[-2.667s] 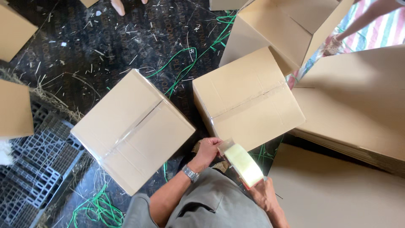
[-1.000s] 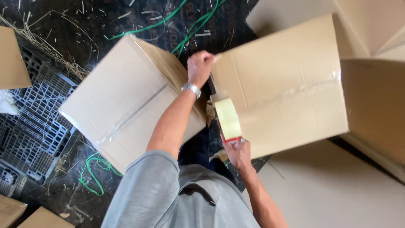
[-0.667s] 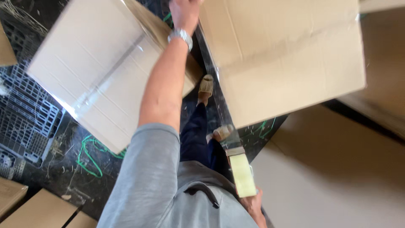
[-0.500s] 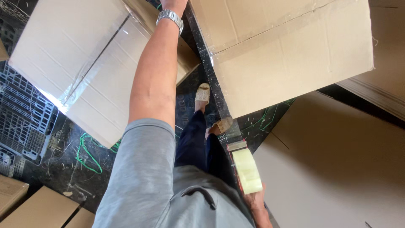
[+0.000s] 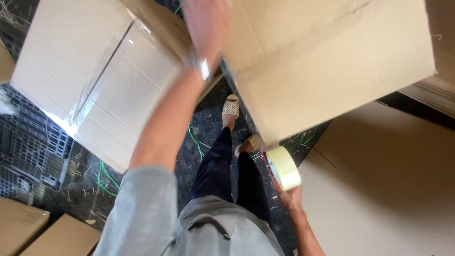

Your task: The person assembles flat cardboard sheets into boxes and seals them using a handheld tape dispenser. They repeatedly fold the flaps, apply tape to the seams, and move the finished boxes aside. Other people are visible in the background performing similar tasks.

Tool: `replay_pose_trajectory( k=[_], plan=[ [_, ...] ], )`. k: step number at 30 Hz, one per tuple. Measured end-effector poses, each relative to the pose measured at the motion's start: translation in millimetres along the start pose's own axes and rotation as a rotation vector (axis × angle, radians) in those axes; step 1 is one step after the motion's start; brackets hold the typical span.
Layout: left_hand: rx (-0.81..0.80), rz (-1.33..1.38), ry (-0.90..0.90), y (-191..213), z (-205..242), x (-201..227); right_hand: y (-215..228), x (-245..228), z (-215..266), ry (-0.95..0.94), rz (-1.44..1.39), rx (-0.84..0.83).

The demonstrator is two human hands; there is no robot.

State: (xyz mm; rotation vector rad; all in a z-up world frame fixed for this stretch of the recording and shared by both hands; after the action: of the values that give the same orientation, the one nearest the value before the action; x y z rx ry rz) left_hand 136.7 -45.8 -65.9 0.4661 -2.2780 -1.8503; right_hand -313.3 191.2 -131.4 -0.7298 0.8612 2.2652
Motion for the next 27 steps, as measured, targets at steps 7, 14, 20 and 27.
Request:
replay_pose_trajectory(
  k=[7,14,20,27],
  plan=[
    [-0.430,0.180,-0.197,19.3,59.9,69.5,-26.5,53.7,11.9,-0.134,-0.352,0.088],
    [-0.128,0.174,-0.044,54.3,90.5,47.1,-1.2,87.5,73.3,-0.349,-0.747,0.288],
    [-0.072,1.205,0.491,151.4,243.9,102.1,56.7,-37.3,5.1,-0.299,-0.983,0.260],
    [-0.090,1.212,0.838,68.9,213.3,97.8,23.1,-214.3,-150.7,0.386,-0.796,-0.012]
  ],
)
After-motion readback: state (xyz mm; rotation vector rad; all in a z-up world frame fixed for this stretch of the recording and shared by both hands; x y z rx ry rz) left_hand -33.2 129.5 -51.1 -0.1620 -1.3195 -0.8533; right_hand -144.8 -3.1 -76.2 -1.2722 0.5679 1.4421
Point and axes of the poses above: each hand's wrist, its own z-axis away from the middle knuckle, its own y-axis out of the back of the hand, x = y × z, the point moved 7 cm from there along -z, towards the middle knuckle, and after that the axes turned 7 degrees about -z, right-handed, at the moved point
